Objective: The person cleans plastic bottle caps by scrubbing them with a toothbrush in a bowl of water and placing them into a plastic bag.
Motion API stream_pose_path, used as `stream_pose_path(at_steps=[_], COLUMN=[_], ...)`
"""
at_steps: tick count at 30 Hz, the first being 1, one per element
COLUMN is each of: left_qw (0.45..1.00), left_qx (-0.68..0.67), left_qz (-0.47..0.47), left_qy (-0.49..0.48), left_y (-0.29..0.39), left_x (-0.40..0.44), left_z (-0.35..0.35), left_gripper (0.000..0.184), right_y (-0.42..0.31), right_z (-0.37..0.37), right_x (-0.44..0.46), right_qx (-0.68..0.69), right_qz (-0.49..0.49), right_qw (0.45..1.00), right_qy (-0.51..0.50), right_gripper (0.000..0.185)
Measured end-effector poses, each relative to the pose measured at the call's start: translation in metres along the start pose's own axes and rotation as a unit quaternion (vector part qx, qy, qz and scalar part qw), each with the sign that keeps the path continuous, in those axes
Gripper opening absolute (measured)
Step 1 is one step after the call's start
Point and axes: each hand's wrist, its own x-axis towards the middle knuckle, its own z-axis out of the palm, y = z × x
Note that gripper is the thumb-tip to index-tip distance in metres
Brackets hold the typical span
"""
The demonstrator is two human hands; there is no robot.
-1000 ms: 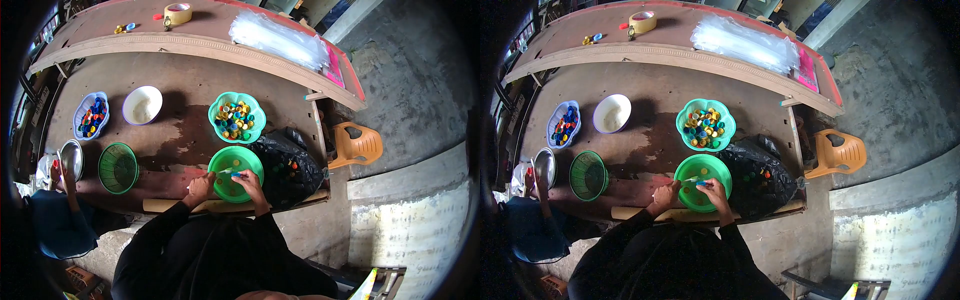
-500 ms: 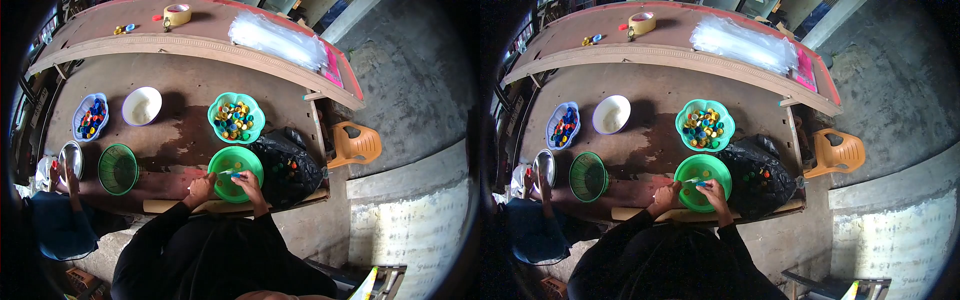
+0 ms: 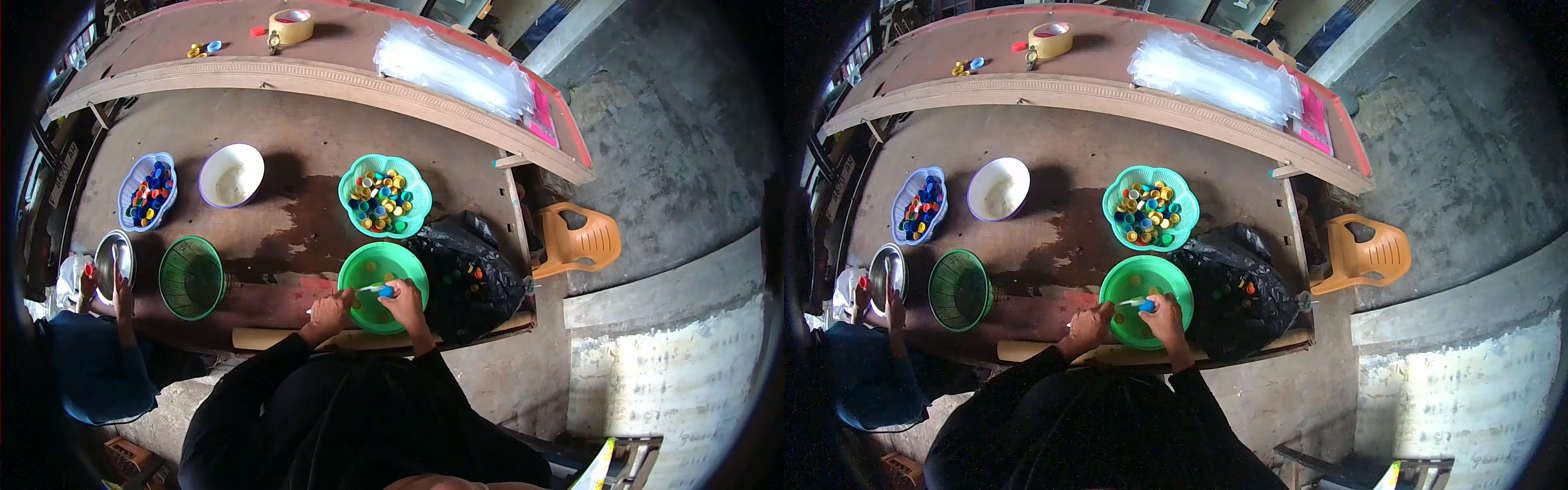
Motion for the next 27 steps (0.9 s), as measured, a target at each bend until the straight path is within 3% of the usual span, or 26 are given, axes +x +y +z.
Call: stream_pose_path(at_steps=[4, 6, 9, 12, 19, 21, 24, 27], left_qw=[1.0, 0.998, 0.999, 0.998, 0.999, 1.0, 0.999, 1.0], left_qx=[0.0, -0.022, 0.031, -0.01, 0.007, -0.018, -0.01, -0.015], left_qz=[-0.011, 0.046, -0.037, 0.004, -0.037, 0.025, -0.028, -0.017], left_qy=[0.014, 0.047, 0.013, 0.066, 0.027, 0.007, 0.014, 0.012], left_y=[0.0, 0.008, -0.003, -0.001, 0.006, 0.012, 0.004, 0.015], left_x=[0.0, -0.001, 0.005, 0.004, 0.003, 0.001, 0.008, 0.006], left_z=[-0.002, -0.004, -0.002, 0.002, -0.005, -0.006, -0.002, -0.017], left_gripper=[0.013, 0.014, 0.017, 0.018, 0.016, 0.016, 0.016, 0.016], right_y=[0.003, -0.003, -0.003, 0.001, 0.001, -0.005, -0.006, -0.006], right_z=[0.002, 0.001, 0.0, 0.002, 0.001, -0.003, -0.001, -0.001], right_x=[0.002, 0.003, 0.002, 0.003, 0.003, 0.004, 0.002, 0.003], right_qx=[0.036, 0.004, 0.062, 0.058, 0.117, 0.076, 0.101, 0.074], right_qz=[0.009, 0.011, 0.01, 0.027, 0.038, 0.069, 0.026, 0.029], right_qw=[0.999, 1.0, 0.998, 0.998, 0.992, 0.994, 0.994, 0.997], right_qy=[-0.003, -0.017, 0.014, -0.011, 0.018, -0.025, 0.016, -0.004], right_gripper=[0.035, 0.034, 0.033, 0.031, 0.03, 0.035, 0.034, 0.035])
